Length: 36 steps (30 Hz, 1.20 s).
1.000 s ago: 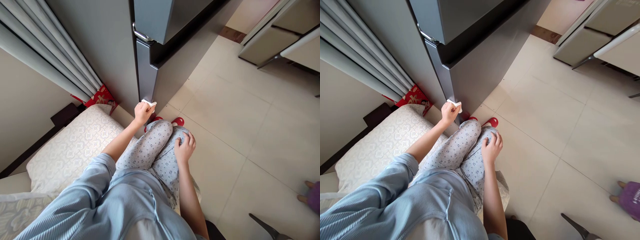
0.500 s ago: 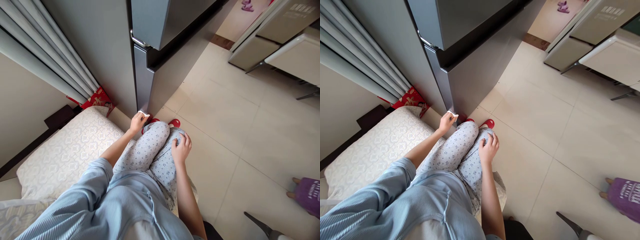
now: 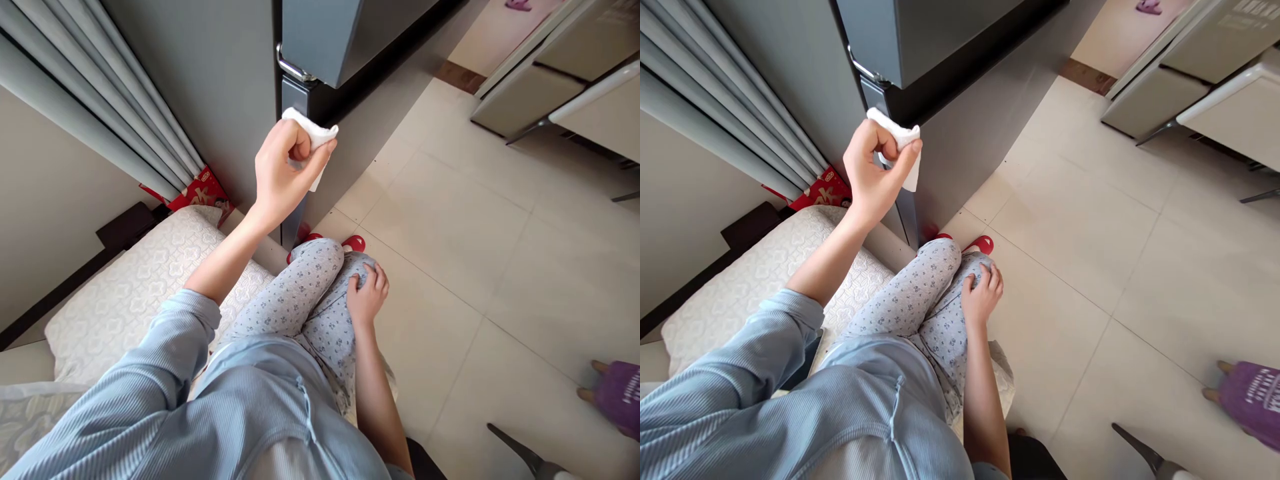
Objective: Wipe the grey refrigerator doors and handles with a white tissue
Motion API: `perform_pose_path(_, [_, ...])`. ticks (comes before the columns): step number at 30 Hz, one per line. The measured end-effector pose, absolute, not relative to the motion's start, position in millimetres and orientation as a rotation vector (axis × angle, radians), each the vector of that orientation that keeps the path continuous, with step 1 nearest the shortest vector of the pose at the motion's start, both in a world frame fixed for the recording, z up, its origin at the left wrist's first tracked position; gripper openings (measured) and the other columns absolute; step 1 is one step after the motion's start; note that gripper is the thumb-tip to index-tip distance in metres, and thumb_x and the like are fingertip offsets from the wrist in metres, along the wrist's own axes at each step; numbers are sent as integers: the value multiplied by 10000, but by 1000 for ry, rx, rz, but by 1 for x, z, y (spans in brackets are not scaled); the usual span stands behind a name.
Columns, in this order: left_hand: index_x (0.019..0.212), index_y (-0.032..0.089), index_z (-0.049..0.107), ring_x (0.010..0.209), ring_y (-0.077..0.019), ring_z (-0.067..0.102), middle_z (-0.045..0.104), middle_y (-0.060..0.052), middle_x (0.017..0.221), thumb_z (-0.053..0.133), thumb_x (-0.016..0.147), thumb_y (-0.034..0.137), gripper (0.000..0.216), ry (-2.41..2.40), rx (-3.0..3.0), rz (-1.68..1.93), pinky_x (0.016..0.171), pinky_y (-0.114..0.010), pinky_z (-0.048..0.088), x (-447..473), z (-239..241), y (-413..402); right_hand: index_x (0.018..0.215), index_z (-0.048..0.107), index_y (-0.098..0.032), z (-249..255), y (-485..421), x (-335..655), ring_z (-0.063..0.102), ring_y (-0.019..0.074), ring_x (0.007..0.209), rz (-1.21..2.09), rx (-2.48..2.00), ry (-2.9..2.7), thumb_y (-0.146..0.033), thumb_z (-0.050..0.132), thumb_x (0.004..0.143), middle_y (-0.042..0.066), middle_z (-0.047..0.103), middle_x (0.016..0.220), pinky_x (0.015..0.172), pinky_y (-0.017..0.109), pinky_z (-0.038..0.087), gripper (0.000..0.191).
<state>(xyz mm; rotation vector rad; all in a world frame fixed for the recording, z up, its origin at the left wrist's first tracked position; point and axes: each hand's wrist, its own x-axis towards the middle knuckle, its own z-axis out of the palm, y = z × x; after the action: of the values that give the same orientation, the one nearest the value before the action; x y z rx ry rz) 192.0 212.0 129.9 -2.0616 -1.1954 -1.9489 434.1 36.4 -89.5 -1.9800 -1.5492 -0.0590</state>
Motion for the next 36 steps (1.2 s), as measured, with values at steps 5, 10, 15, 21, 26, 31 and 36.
perform_pose_path(5, [738,202,302,678,-129,458,368,-4,700,605,1027,504,517,-1259,-2065,-1908,655,-301,383,197,107,215,1258,688,-114,-89,37,434,521,330,1358,-47,-1985,-1549,-329,504,976,198,594,1429,1159,546,429,399])
perform_pose_path(10, [723,198,300,673,-119,433,347,14,682,649,1004,419,500,-1396,-2163,-1832,669,-284,345,194,48,207,1237,697,-118,-89,38,433,543,329,1331,-81,-1987,-1556,-322,504,976,188,609,1411,1142,530,448,383])
perform_pose_path(15, [708,195,252,646,-119,371,361,19,653,634,991,367,506,-1551,-2209,-1722,636,-274,293,192,-17,195,1232,696,-120,-88,39,432,548,329,1323,-82,-1988,-1561,-328,501,974,184,611,1407,1137,526,450,384])
perform_pose_path(21, [690,195,261,660,-130,381,371,16,655,657,969,312,499,-1844,-2318,-1608,644,-272,296,189,-79,181,1241,682,-130,-88,39,432,532,325,1336,-48,-1992,-1564,-321,498,970,187,593,1421,1147,537,438,379])
perform_pose_path(26, [665,187,312,682,-129,412,431,7,663,684,966,340,501,-1957,-2362,-1593,660,-272,317,186,-85,175,1245,685,-125,-90,38,434,539,326,1327,-65,-1982,-1570,-314,504,968,195,593,1418,1144,541,439,381])
perform_pose_path(31, [678,182,354,668,-113,452,467,8,670,670,988,412,499,-1743,-2204,-1830,663,-265,361,193,-24,183,1228,691,-111,-92,37,436,551,327,1317,-107,-1966,-1572,-315,514,969,195,607,1406,1138,532,447,374])
perform_pose_path(36, [730,187,378,729,-120,523,444,1,721,641,1017,460,476,-1404,-2085,-1961,733,-276,444,198,74,199,1247,686,-110,-93,37,436,537,323,1332,-73,-1967,-1574,-313,509,971,204,602,1410,1146,539,436,386])
